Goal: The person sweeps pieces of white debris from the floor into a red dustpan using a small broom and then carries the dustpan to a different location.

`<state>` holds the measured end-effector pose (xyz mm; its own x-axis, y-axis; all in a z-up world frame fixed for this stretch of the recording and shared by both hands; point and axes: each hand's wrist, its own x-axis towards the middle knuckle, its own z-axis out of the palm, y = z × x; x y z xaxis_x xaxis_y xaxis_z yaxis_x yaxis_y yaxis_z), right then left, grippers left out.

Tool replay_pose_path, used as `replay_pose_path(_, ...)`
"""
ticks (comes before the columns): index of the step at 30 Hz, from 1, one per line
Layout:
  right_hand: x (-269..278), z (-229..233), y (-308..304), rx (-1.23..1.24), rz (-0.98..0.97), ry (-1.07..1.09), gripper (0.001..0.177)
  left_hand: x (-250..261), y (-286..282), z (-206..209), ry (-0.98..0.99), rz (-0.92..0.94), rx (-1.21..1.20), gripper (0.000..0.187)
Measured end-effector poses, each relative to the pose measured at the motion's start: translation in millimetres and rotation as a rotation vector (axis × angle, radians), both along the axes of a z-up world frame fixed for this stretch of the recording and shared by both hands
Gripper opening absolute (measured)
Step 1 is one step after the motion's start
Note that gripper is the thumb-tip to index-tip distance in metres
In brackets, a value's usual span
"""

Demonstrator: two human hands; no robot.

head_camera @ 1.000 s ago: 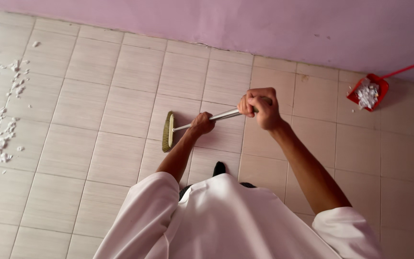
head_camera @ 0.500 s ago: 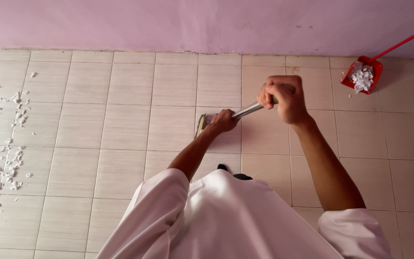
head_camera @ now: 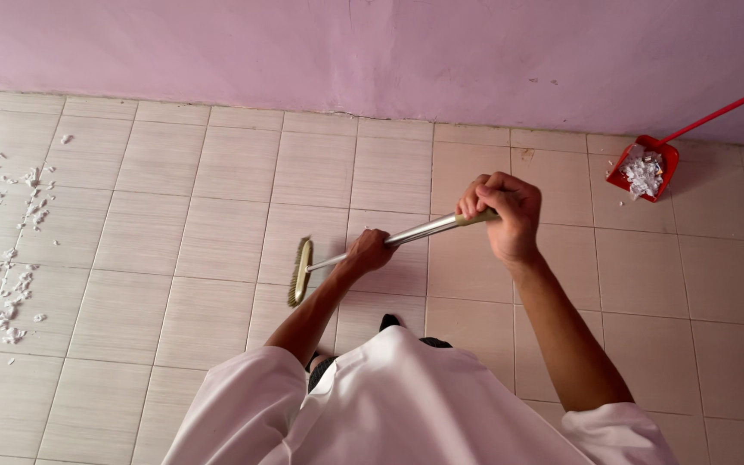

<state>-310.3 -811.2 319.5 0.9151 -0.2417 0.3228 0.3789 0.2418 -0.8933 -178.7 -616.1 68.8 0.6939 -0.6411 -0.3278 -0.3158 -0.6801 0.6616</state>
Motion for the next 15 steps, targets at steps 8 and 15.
replay_pose_path(8,26,-39,51,-0.024,0.156,-0.035,0.024,13,68,-24,0.122,0.165,0.028,0.029)
replay_pose_path(15,50,-40,120,-0.091,0.241,-0.081,0.028,21,103,-46,-0.001,0.278,-0.013,0.028)
